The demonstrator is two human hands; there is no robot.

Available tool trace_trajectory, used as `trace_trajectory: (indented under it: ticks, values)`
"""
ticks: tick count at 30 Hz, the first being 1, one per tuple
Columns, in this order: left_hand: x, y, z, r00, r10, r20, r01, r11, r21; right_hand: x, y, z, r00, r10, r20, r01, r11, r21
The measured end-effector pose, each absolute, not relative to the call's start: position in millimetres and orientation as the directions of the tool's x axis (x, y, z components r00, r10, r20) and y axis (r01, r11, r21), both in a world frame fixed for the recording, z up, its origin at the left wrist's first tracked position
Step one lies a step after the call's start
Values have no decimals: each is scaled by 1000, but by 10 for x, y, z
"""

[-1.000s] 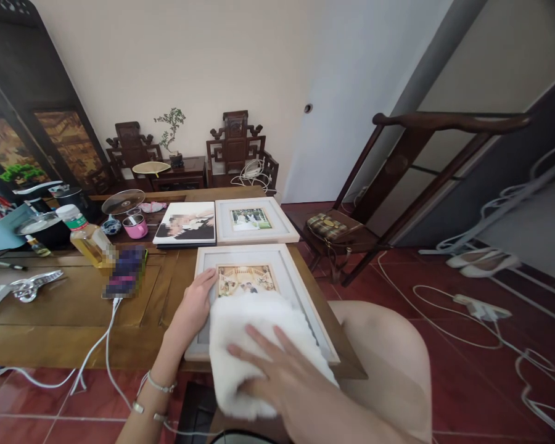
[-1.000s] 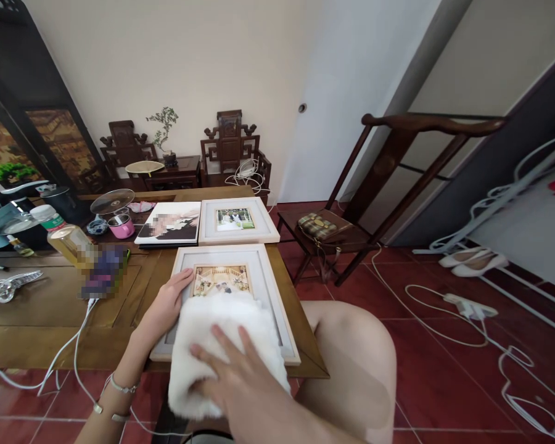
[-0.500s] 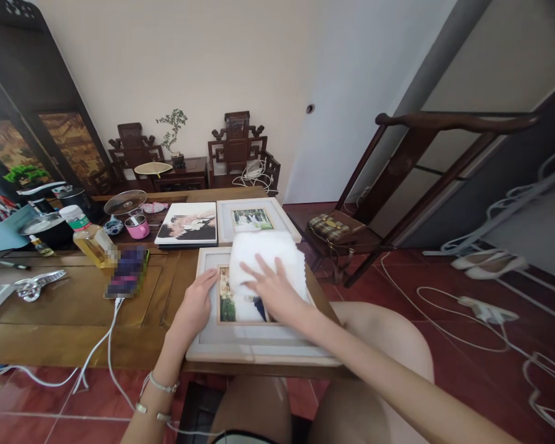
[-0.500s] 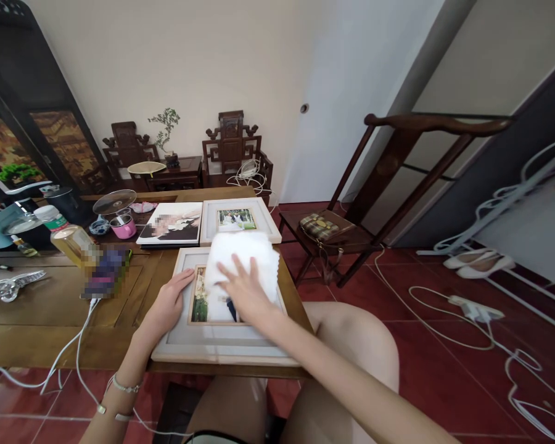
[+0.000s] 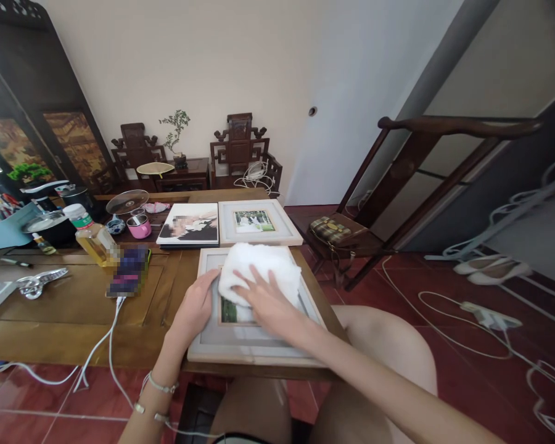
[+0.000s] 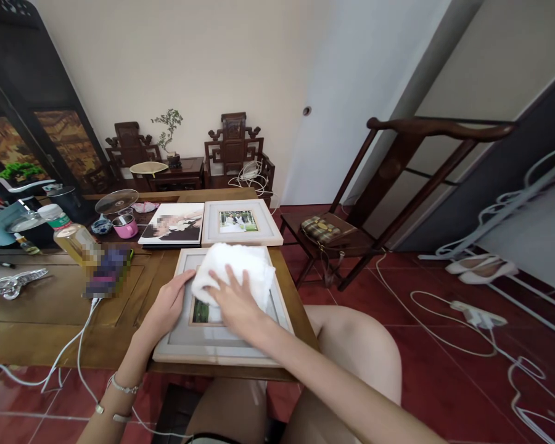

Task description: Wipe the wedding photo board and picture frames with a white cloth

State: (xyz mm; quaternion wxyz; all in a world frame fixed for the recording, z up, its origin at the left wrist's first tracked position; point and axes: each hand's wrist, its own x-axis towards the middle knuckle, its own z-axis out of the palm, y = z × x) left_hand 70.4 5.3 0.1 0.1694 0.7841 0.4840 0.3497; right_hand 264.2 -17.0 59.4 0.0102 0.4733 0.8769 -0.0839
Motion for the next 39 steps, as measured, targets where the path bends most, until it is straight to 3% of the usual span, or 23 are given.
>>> trace_trajectory:
  ticks: [3,10,17,22,28,29,32,35,39]
  values:
    - [682,47,14,217,883,416,624,-453,636,2414,-44,580,-558,819,-134,830,551,-89]
    - [685,32,24,179,896,405,657,-415,629,2380,-644,524,-724,644,-248,684,717,-132]
    - [697,69,-18,261,879,398,692,-458,558,3242,-843,415,-603,792,-99,796,590,-132]
    - [710,82,-13,321,871,373,729,-478,489,3755,-743,516,-580,814,22,803,577,-151]
    - [705,92,-72,331,882,337,761,-460,457,3540,0,504,-318,899,301,871,403,-282]
    - [700,100,-88,327,880,344,760,-461,458,3411,141,519,-330,871,363,865,434,-253]
    - [700,116,-92,334,868,367,740,-483,468,2940,463,561,-584,680,443,749,662,-28]
    - [721,104,-25,348,864,364,718,-495,490,2530,604,533,-767,577,280,615,786,63]
    - [735,80,28,362,867,341,690,-496,527,2438,616,433,-776,606,172,621,782,47]
